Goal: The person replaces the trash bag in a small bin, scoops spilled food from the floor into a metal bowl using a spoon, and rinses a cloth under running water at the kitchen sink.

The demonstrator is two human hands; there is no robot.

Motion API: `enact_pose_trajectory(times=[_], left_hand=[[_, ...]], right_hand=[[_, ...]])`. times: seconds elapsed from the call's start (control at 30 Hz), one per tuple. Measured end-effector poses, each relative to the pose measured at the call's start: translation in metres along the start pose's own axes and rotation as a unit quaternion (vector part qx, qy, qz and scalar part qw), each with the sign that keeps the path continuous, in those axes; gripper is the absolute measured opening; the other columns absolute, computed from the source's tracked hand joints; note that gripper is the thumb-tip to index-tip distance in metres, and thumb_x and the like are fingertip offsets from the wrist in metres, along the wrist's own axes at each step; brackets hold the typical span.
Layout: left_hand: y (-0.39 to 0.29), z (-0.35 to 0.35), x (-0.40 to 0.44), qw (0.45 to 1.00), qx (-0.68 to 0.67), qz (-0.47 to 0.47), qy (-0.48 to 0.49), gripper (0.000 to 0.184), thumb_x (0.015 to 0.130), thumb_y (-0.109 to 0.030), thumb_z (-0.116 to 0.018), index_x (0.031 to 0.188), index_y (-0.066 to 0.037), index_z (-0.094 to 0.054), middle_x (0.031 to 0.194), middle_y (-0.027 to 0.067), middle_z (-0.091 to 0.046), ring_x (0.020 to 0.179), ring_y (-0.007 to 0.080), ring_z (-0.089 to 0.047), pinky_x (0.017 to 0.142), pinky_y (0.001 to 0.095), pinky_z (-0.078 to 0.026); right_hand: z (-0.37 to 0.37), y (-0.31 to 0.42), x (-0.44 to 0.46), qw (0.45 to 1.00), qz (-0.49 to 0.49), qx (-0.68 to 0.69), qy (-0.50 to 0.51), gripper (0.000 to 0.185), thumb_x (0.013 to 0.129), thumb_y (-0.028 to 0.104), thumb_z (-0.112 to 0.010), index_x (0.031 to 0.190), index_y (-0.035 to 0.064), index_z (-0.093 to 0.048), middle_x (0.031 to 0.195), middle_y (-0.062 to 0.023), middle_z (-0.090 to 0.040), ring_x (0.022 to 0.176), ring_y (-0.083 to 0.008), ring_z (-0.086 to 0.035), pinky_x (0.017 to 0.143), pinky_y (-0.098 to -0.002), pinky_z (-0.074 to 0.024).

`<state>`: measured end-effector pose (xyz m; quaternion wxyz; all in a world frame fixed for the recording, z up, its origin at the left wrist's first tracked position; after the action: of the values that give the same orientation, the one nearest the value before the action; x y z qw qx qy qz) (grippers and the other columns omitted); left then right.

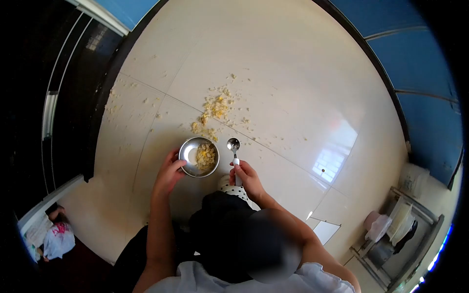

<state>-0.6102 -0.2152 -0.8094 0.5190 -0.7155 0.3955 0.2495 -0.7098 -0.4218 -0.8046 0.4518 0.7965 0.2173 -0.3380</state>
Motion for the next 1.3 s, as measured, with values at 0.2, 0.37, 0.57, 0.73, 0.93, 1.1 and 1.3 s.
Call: enact_pose_trajectory(times=[0.2,0.37,0.57,0.73,0.93,1.1,1.3], left_hand=[[0.002,-0.011,0.000,0.999,0.034,0.004,0.001,0.059,0.079,-0.017,-0.063,0.129,-0.001,-0.034,0.116,0.0134,-0.049,0.101,0.0217,-0.052,0.080,0.0361,-0.048],[0.007,-0.014,0.001,0.999,0.035,0.013,0.016,0.061,0.078,-0.025,-0.067,0.128,-0.005,-0.039,0.114,0.0091,-0.053,0.099,0.0168,-0.053,0.078,0.0318,-0.046],[0.008,-0.013,0.002,0.999,0.042,0.006,0.023,0.060,0.080,-0.024,-0.064,0.129,-0.001,-0.038,0.115,0.0107,-0.051,0.100,0.0191,-0.053,0.081,0.0355,-0.048],[0.001,-0.017,-0.003,0.998,0.055,0.009,0.017,0.061,0.078,-0.032,-0.067,0.127,-0.004,-0.042,0.116,0.0119,-0.052,0.098,0.0190,-0.054,0.079,0.0356,-0.048],[0.000,-0.019,-0.004,0.997,0.069,0.012,0.022,0.062,0.079,-0.035,-0.065,0.127,-0.002,-0.043,0.114,0.0115,-0.053,0.097,0.0181,-0.055,0.079,0.0345,-0.048],[-0.004,-0.019,-0.007,0.996,0.094,0.010,0.006,0.061,0.079,-0.035,-0.065,0.126,-0.001,-0.043,0.113,0.0104,-0.054,0.095,0.0175,-0.056,0.078,0.0337,-0.049],[-0.002,-0.020,-0.004,0.996,0.084,0.007,0.024,0.056,0.080,-0.032,-0.065,0.124,-0.003,-0.047,0.109,0.0089,-0.056,0.092,0.0169,-0.057,0.076,0.0330,-0.050]], right_hand=[[-0.015,0.008,-0.008,0.993,-0.005,-0.100,0.055,0.029,0.096,0.028,-0.040,0.109,0.0039,-0.050,0.068,-0.0021,-0.049,0.058,-0.0119,-0.050,0.057,-0.0245,-0.0405],[-0.005,0.007,-0.008,0.989,-0.005,-0.147,0.014,0.027,0.094,0.026,-0.046,0.106,0.0033,-0.055,0.064,0.0012,-0.046,0.054,-0.0062,-0.042,0.051,-0.0187,-0.0333],[-0.008,0.048,-0.012,0.892,0.166,-0.420,-0.023,0.028,0.090,0.020,-0.051,0.112,0.0013,-0.055,0.086,-0.0075,-0.061,0.073,-0.0125,-0.056,0.067,-0.0257,-0.0448],[-0.025,0.069,-0.012,0.818,0.246,-0.521,0.001,0.030,0.086,0.014,-0.054,0.114,0.0048,-0.052,0.093,-0.0200,-0.061,0.082,-0.0340,-0.061,0.069,-0.0367,-0.0485],[-0.027,0.072,-0.007,0.790,0.214,-0.575,-0.012,0.030,0.084,0.011,-0.054,0.113,0.0099,-0.046,0.086,-0.0167,-0.062,0.072,-0.0347,-0.061,0.060,-0.0415,-0.0477],[-0.032,0.078,-0.010,0.763,0.241,-0.600,-0.026,0.028,0.084,0.010,-0.055,0.111,0.0096,-0.048,0.080,-0.0158,-0.062,0.072,-0.0333,-0.061,0.061,-0.0390,-0.0482],[-0.036,0.078,-0.011,0.732,0.273,-0.624,-0.031,0.027,0.083,0.012,-0.055,0.109,0.0127,-0.049,0.086,-0.0130,-0.063,0.070,-0.0309,-0.062,0.058,-0.0402,-0.0486]])
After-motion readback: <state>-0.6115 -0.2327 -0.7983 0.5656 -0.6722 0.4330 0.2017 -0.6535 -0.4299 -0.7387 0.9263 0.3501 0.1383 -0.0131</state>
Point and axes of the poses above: each hand's wrist, its own x-axis towards the middle knuckle, its own z-axis out of the back of the hand, y = z × x, the point moved 8 cm from there along x, towards the middle knuckle
